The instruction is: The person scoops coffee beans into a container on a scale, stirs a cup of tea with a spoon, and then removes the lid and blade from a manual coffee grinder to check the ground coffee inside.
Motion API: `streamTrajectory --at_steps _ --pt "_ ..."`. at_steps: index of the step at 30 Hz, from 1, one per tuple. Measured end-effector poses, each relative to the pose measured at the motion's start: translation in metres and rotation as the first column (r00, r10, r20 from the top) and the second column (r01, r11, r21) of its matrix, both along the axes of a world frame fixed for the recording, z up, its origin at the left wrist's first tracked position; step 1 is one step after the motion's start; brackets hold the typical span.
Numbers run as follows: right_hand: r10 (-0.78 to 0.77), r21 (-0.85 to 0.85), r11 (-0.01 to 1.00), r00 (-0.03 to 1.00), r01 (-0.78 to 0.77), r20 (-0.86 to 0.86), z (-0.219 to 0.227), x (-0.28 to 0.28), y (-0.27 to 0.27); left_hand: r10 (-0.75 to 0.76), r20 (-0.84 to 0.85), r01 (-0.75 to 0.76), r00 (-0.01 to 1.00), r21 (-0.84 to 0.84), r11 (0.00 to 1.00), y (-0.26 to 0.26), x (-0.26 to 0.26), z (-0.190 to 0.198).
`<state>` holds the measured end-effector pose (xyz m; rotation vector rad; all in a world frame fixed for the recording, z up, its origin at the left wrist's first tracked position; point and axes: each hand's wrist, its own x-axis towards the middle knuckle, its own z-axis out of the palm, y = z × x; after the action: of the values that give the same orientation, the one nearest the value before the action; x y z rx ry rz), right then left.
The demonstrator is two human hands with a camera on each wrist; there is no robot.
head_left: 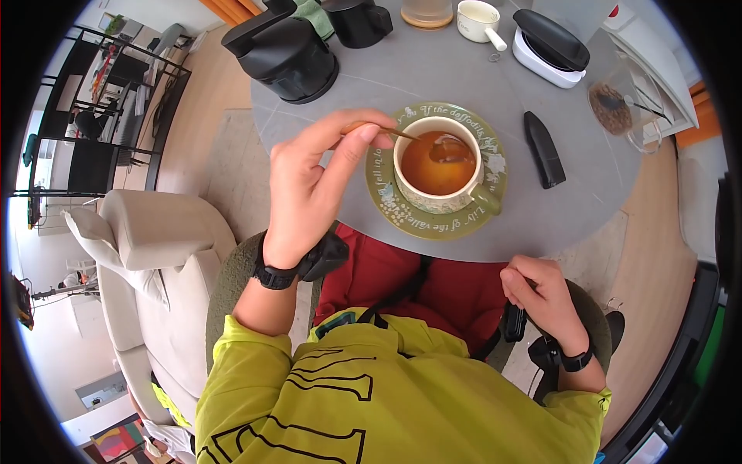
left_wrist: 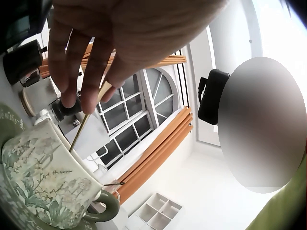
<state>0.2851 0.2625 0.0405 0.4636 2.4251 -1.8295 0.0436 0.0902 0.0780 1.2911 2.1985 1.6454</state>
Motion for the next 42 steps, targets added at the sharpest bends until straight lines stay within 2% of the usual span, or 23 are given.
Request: streamTrajectory --at_steps 1,3,7,10,12,18,20,22,23,25,29,32,34,37,42 --pt "0.002 0.001 1.000 1.000 -0.001 -0.004 0.000 0.000 0.000 -0.003 0.000 0.003 1.000 0.000 1.000 0.000 0.000 0.001" --pt "0.002 -0.001 1.000 1.000 -0.002 -0.004 0.000 0.000 0.000 0.062 -0.153 -0.070 0.986 -0.051 0.996 -0.004 -0.002 0.004" --pt "0.001 -0.005 1.000 1.000 -0.001 0.003 -0.001 0.000 0.001 0.100 -0.205 -0.115 0.974 -0.062 0.991 -0.011 -0.004 0.004" --pt "-0.001 0.004 1.000 1.000 0.001 0.005 -0.002 0.000 0.000 0.065 -0.114 -0.073 0.991 -0.068 0.995 -0.015 -0.004 0.003" --pt "0.004 0.008 1.000 1.000 -0.004 0.007 -0.003 0.000 0.000 0.002 0.024 -0.001 1.000 -0.025 1.000 -0.015 -0.002 0.000" --pt "0.008 0.006 1.000 1.000 -0.008 0.014 -0.003 0.000 0.001 -0.055 0.142 0.052 0.988 0.029 0.998 -0.002 0.006 -0.003" --pt "0.004 0.002 1.000 1.000 -0.004 0.016 -0.003 0.001 0.000 -0.059 0.118 0.057 0.991 0.024 0.998 -0.002 0.004 -0.004" --pt "-0.001 0.005 1.000 1.000 0.002 -0.001 -0.002 0.001 0.000 -0.020 -0.008 0.020 1.000 0.016 1.000 -0.001 0.003 -0.003" --pt "-0.003 0.005 1.000 1.000 0.003 -0.001 -0.002 0.001 0.000 -0.021 -0.009 0.021 1.000 0.016 1.000 -0.002 0.002 -0.003" --pt "0.010 0.013 1.000 1.000 -0.010 0.000 -0.003 0.001 0.001 0.074 -0.097 -0.076 0.993 -0.020 0.997 -0.004 0.000 -0.001" --pt "0.010 0.012 1.000 1.000 -0.010 -0.002 -0.003 0.001 0.001 0.111 -0.141 -0.120 0.984 -0.052 0.991 -0.015 -0.004 0.000" --pt "0.017 0.008 1.000 1.000 -0.017 0.004 -0.003 0.000 0.000 0.098 -0.098 -0.108 0.990 -0.106 0.988 -0.024 -0.005 0.001" --pt "0.009 -0.002 1.000 1.000 -0.009 0.026 -0.003 0.000 0.000 0.066 0.044 -0.060 0.997 -0.122 0.991 -0.029 -0.007 -0.001" --pt "0.003 -0.012 1.000 0.999 -0.003 0.033 -0.003 0.001 -0.002 0.048 0.144 -0.034 0.988 -0.097 0.995 -0.034 -0.008 -0.001" --pt "0.004 0.018 1.000 1.000 -0.005 0.027 -0.007 0.000 -0.003 0.027 0.181 -0.022 0.983 -0.027 0.999 -0.047 -0.010 -0.001"
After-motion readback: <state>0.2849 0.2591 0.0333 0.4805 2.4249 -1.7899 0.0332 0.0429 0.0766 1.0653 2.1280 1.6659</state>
